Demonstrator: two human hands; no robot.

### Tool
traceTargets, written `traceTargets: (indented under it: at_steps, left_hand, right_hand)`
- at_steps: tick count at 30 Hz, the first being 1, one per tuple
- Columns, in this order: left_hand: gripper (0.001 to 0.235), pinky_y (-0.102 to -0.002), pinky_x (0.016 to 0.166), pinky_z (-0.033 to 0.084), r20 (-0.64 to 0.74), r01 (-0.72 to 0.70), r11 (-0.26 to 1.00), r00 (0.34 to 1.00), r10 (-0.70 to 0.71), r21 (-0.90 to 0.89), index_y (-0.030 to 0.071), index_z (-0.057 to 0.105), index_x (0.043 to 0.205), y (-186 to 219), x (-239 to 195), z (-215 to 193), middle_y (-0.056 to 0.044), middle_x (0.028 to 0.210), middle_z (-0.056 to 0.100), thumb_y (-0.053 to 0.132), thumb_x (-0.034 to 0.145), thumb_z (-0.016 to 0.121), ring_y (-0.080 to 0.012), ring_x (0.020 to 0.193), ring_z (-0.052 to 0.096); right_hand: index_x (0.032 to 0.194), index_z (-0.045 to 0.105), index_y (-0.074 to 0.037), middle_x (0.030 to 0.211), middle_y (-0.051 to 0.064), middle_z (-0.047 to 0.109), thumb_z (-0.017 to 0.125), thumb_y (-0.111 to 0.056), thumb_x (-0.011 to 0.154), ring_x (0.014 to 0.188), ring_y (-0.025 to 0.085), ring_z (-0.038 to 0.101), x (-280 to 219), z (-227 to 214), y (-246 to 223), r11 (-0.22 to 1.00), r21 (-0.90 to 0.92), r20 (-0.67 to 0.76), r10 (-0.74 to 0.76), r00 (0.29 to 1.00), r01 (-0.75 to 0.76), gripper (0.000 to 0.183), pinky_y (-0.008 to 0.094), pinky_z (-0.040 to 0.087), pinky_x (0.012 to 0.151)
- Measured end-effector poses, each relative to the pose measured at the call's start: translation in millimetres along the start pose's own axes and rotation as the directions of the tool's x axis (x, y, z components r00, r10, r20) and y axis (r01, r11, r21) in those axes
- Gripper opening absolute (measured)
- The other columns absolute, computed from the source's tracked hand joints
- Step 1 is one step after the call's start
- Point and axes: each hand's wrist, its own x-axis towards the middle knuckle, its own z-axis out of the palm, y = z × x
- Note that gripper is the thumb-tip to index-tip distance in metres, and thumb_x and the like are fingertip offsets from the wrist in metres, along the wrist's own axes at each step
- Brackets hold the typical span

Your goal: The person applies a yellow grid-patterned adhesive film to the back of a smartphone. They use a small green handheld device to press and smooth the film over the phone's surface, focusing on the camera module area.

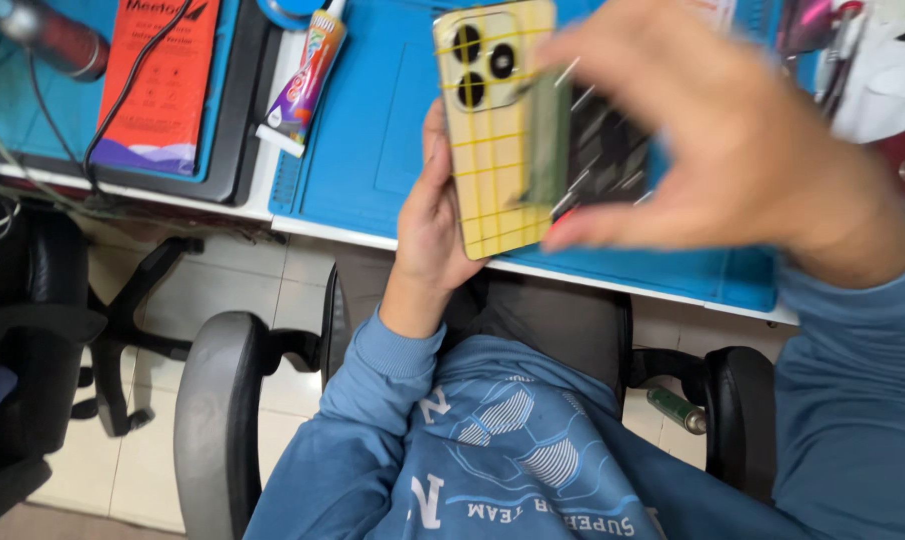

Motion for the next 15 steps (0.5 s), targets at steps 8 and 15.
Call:
traceTargets:
  at_steps: [8, 15]
  left_hand:
    - [0.053, -0.046, 0.123, 0.045, 0.015, -0.010, 0.994, 1.000, 0.008, 0.107, 0.013, 0.033, 0.164, 0.5, 4.3, 2.3, -0.022, 0.147, 0.054, 0.040, 0.119, 0.042, -0.0333, 0.142, 0.055]
    - [0.051, -0.049, 0.112, 0.053, -0.128, 0.155, 0.988, 0.979, -0.155, -0.016, 0.009, 0.038, 0.160, -4.0, 6.3, -7.6, -0.017, 0.149, 0.055, 0.036, 0.117, 0.041, -0.0317, 0.131, 0.060]
  right_hand:
    - [0.138, 0.055, -0.003, 0.122, 0.013, 0.057, 0.086, -0.046, 0.080, 0.105, 0.031, 0.067, 10.9, 26.4, -37.0, 0.991, 0.126, 0.137, -0.063, 0.989, 0.046, 0.079, 0.040, 0.056, 0.082]
    - [0.138, 0.053, 0.003, 0.127, 0.019, 0.060, 0.088, -0.033, 0.080, 0.110, 0.037, 0.066, 9.9, 8.6, -9.6, 0.997, -0.054, -0.067, -0.053, 0.996, 0.049, 0.076, 0.041, 0.057, 0.093]
